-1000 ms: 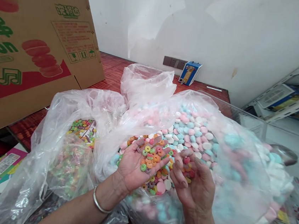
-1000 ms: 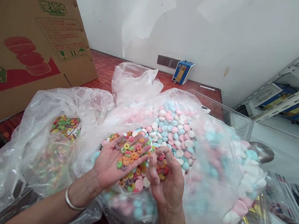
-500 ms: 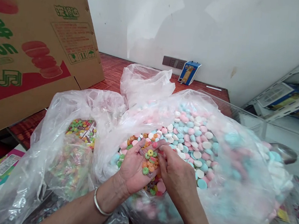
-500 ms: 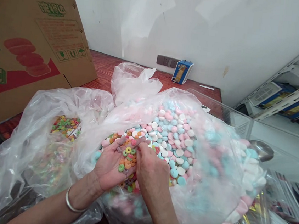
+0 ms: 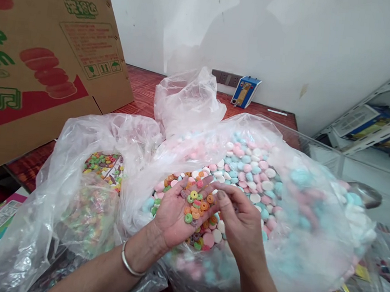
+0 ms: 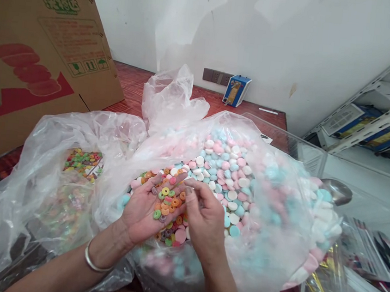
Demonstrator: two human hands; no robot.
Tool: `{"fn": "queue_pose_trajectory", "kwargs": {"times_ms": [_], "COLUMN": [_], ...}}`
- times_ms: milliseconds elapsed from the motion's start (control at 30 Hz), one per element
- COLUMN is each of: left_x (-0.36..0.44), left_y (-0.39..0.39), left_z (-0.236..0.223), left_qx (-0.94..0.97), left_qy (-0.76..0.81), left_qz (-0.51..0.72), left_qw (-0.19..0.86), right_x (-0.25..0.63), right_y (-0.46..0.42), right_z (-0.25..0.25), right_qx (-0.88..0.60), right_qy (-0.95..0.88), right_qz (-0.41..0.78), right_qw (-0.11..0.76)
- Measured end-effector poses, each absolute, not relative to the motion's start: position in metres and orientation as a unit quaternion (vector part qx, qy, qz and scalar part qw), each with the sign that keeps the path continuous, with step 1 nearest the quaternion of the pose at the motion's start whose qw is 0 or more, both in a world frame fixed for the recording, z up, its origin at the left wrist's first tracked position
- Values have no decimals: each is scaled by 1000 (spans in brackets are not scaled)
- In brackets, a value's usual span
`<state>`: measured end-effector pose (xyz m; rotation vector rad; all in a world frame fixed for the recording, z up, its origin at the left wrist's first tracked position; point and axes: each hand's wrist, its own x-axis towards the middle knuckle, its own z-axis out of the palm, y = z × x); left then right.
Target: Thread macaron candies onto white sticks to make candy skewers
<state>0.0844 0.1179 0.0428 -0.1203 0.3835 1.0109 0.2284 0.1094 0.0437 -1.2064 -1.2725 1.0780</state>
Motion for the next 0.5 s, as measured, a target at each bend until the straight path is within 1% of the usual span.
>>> {"fn": "queue_pose_trajectory", "kwargs": {"times_ms": [100, 167, 200, 267, 333, 400, 433, 500], "left_x": [86, 86, 85, 83, 80, 78, 78, 77], "left_y": [118, 118, 118, 119, 120, 121, 122, 123], "left_z": [42, 41, 41, 41, 41, 41, 41, 42], "left_qx": [-54, -45, -39, -33, -37, -47, -50, -52], "left_qy": [161, 162, 165, 174, 181, 180, 176, 165], "left_qz": [473, 464, 461, 465, 478, 491, 495, 500], "left_qw": [864, 870, 871, 868, 859, 851, 849, 848], "right_x": [217, 212, 212, 216, 224, 233, 236, 239], "right_y": [115, 120, 121, 123, 122, 119, 117, 112], "right_z": [48, 48, 48, 48, 48, 48, 47, 44], "right_qx": [-541, -555, -556, -533, -454, -350, -311, -281], "right_qy": [-683, -705, -691, -601, -448, -303, -256, -210], "right_qz": [285, 249, 266, 379, 545, 668, 701, 723], "right_qw": [401, 365, 378, 460, 544, 582, 588, 596]}}
